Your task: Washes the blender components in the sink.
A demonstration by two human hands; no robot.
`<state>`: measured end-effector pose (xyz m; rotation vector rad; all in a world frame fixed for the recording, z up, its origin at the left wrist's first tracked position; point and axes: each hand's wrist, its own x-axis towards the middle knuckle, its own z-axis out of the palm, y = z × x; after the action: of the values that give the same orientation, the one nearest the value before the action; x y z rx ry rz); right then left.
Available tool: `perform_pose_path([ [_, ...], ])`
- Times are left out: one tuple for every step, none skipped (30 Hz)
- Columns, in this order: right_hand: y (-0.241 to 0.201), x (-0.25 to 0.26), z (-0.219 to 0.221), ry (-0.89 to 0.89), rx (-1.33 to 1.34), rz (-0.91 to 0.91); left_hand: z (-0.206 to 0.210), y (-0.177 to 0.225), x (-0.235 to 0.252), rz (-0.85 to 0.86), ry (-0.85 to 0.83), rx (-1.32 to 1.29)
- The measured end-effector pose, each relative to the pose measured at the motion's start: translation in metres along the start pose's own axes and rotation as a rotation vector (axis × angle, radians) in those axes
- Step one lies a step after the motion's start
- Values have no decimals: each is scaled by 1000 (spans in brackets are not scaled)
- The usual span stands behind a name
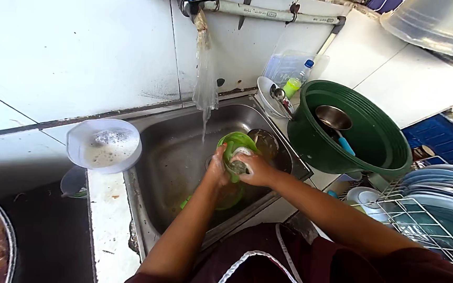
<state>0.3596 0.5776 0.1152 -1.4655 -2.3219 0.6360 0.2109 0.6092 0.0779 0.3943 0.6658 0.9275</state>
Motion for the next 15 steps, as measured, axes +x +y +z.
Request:
perform_pose_path([
  [8, -3, -7, -75, -21, -47, -4, 1, 0, -7, 11, -34],
  [15, -5, -16, -135, -65, -88, -8, 1, -1, -17, 8, -64],
  [22, -4, -25, -174, -126, -126, -10, 0, -1, -25, -5, -90],
  [28, -2, -35, -199, -202, -149, -10, -2, -2, -33, -27, -104],
  [32, 1, -44, -202, -284, -167, -10, -4, -2, -46, -56, -106],
  [34, 4, -52, -183, -369, -185, -8, -7, -2, -60, -85, -95],
  [35, 8, -57, -143, -452, -206, -5, -9, -3, -72, -108, -67],
  [34, 12, -59, -89, -507, -210, -2, -10, -3, -88, -127, -33],
  [31, 16, -59, -24, -531, -195, 2, -11, -3, -103, -132, 3],
  [26, 21, -57, 42, -520, -157, 7, -12, -4, -116, -128, 38],
  [20, 26, -53, 100, -480, -93, 13, -12, -4, -123, -126, 75],
  [12, 30, -49, 148, -407, -15, 17, -12, -5, -116, -124, 108],
  [4, 32, -44, 197, -322, 57, 18, -11, -4, -94, -119, 142],
  [-3, 33, -41, 232, -236, 121, 18, -10, -3, -63, -104, 176],
  [-7, 33, -40, 245, -175, 174, 17, -9, -2, -31, -76, 208],
])
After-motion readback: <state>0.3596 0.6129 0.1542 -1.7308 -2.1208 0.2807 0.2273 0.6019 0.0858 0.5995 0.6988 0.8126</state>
